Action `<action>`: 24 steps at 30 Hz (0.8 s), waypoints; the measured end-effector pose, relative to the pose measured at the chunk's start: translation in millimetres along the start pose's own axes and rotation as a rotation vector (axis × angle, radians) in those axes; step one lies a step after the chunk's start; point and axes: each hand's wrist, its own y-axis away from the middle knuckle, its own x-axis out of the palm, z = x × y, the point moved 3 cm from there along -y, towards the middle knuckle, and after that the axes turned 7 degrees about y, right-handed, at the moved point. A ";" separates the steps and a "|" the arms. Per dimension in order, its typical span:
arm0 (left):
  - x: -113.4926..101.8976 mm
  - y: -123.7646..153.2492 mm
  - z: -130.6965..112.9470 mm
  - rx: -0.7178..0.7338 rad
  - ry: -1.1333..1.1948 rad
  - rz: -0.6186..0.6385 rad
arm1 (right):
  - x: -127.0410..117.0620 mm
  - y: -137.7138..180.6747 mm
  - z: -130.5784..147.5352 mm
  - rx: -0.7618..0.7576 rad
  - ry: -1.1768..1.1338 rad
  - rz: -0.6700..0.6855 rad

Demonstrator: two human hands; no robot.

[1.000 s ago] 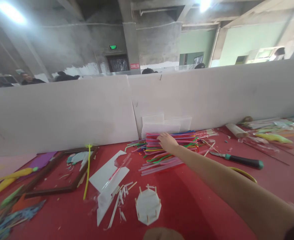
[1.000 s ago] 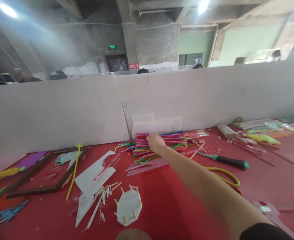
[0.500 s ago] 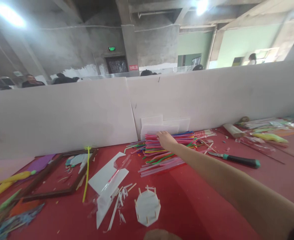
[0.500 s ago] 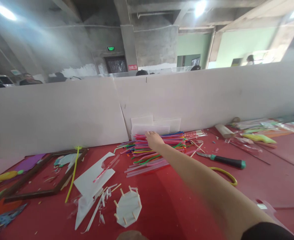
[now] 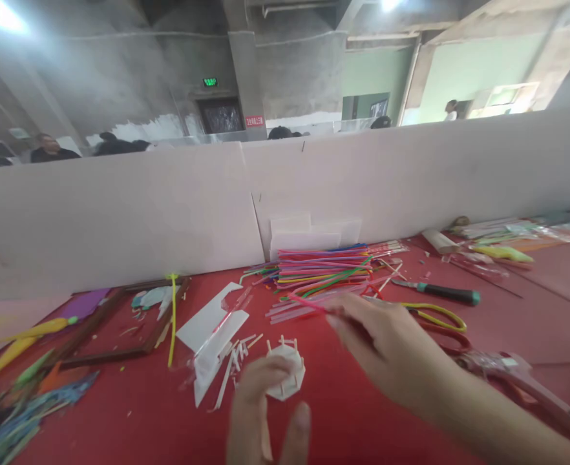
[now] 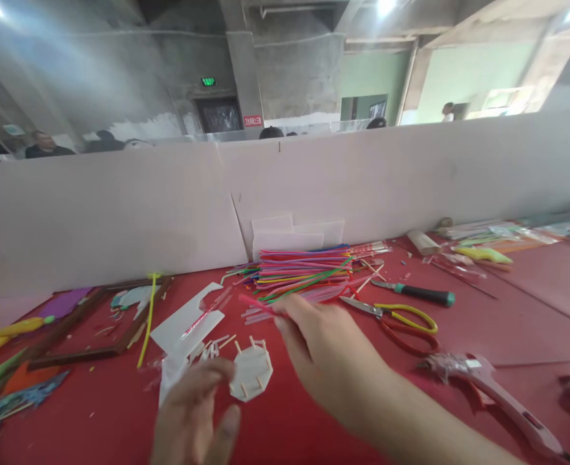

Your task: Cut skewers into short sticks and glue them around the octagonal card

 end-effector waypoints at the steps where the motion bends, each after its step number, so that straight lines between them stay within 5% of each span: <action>1: -5.9 -4.3 -1.0 -0.030 0.018 -0.129 | 8.2 16.8 -5.8 0.064 -0.028 0.078; 3: -12.1 -11.9 3.9 -0.149 -0.020 -0.159 | 32.2 43.4 -22.4 0.179 -0.154 0.271; 7: -17.3 -9.9 35.0 -0.333 -0.323 0.017 | 86.2 69.9 -58.8 0.502 -0.648 0.484; 10: -16.0 0.9 63.0 -0.381 -0.359 0.051 | 111.3 71.5 -75.6 0.669 -0.912 0.396; 15: -12.0 2.6 89.3 -0.358 -0.352 0.068 | 113.7 67.2 -84.3 0.629 -1.066 0.206; 24: -10.0 3.5 84.4 -0.360 -0.233 0.164 | 111.0 79.6 -93.1 0.662 -1.218 0.189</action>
